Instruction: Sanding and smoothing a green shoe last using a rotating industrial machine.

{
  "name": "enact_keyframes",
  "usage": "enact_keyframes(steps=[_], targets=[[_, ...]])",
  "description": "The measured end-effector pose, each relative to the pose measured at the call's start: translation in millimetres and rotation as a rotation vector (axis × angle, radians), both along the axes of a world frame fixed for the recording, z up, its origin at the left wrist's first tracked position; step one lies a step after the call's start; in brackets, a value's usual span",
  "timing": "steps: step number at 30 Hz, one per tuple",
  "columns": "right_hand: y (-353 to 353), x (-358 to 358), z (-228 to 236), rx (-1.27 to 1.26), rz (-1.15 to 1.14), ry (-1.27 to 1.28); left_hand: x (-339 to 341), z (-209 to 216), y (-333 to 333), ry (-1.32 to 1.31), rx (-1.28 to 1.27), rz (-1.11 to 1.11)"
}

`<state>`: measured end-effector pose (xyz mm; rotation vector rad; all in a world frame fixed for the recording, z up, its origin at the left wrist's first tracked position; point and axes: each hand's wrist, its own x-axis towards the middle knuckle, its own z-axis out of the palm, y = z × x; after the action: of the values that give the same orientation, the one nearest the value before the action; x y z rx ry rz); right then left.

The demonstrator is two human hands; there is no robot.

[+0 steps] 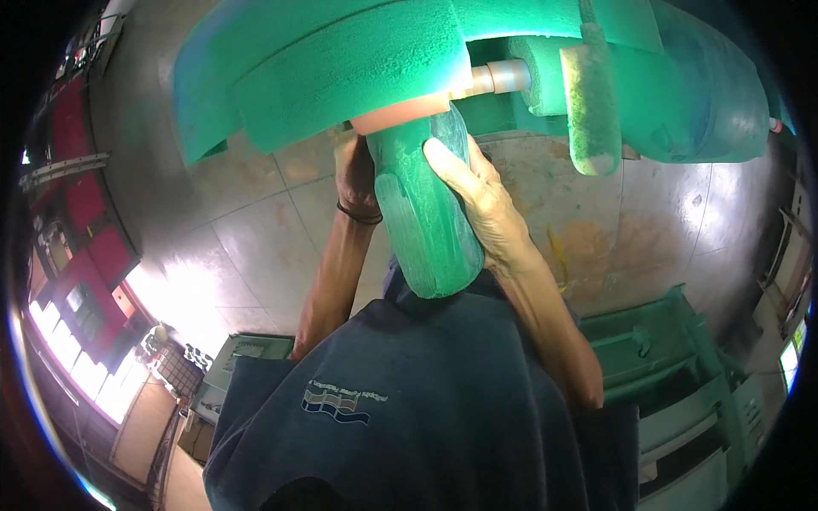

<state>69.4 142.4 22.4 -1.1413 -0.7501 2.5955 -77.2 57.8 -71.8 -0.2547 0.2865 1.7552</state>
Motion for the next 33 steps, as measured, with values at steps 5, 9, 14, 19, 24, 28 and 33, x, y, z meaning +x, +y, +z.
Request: enact_keyframes(steps=[5, 9, 14, 19, 24, 28, 33], targets=[[-3, 4, 9, 0.003, -0.003, -0.026, 0, -1, -4, 0.041, -0.063, -0.001], [-5, 7, 23, -0.017, -0.003, -0.027, 4, 14, -3, 0.036, -0.149, -0.034], [-11, 15, 26, -0.004, 0.022, -0.039, 5, 31, -3, 0.093, -0.196, -0.082], [-16, 21, 31, -0.017, 0.022, -0.064, 10, 47, -1, 0.125, -0.231, -0.091], [-20, 34, 42, -0.023, 0.041, -0.126, 16, 47, -8, 0.16, -0.247, -0.123], [-25, 44, 68, -0.102, 0.038, -0.184, 26, 71, -14, 0.188, -0.376, -0.134], [5, 4, 50, -0.114, 0.13, -0.173, 10, 19, -19, -0.162, -0.026, 0.115]])
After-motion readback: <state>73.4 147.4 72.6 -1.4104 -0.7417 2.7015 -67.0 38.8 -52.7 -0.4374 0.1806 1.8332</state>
